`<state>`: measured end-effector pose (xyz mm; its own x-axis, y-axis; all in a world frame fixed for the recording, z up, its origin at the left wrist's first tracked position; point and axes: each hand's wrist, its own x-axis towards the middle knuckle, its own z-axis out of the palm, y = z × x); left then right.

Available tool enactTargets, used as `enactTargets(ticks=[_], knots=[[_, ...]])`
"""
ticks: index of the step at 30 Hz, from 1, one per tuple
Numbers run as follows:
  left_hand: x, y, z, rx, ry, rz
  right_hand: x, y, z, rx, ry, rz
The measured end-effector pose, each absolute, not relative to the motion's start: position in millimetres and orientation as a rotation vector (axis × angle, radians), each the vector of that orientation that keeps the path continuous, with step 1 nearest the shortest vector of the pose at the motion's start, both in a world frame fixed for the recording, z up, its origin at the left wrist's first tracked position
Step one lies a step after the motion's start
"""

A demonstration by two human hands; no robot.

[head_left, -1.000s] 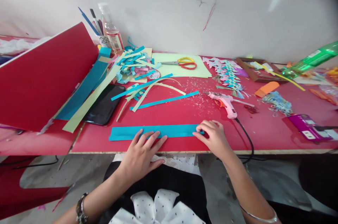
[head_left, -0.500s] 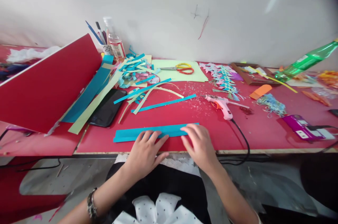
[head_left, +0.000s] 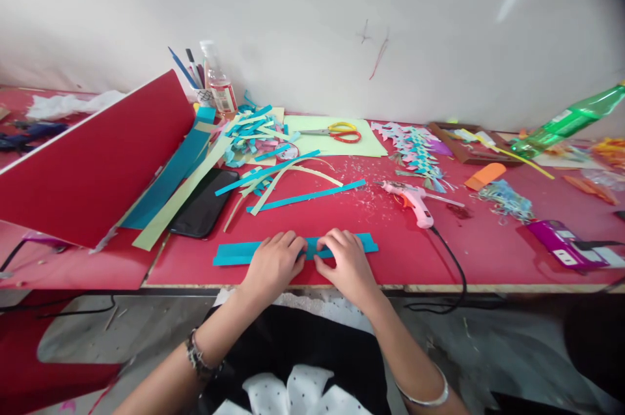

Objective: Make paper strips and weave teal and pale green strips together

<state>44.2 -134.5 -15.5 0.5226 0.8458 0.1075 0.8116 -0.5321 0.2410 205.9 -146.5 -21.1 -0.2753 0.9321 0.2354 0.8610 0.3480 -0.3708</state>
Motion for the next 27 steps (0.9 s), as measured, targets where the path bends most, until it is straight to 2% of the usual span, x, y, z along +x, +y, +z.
enactTargets(ticks=[10, 17, 27], knots=[[9.0, -129.7, -18.2, 2.592, 1.391, 0.277, 213.6, -146.3, -22.1, -1.575, -2.182, 0.258], [24.2, -129.9, -15.5, 2.639, 1.367, 0.298, 210.0, -144.8, -22.8, -1.518, -2.227, 0.339], [34.8, -126.3, -13.7, 2.636, 1.426, 0.202, 208.1, -143.3, -23.0, -1.574, -2.262, 0.216]])
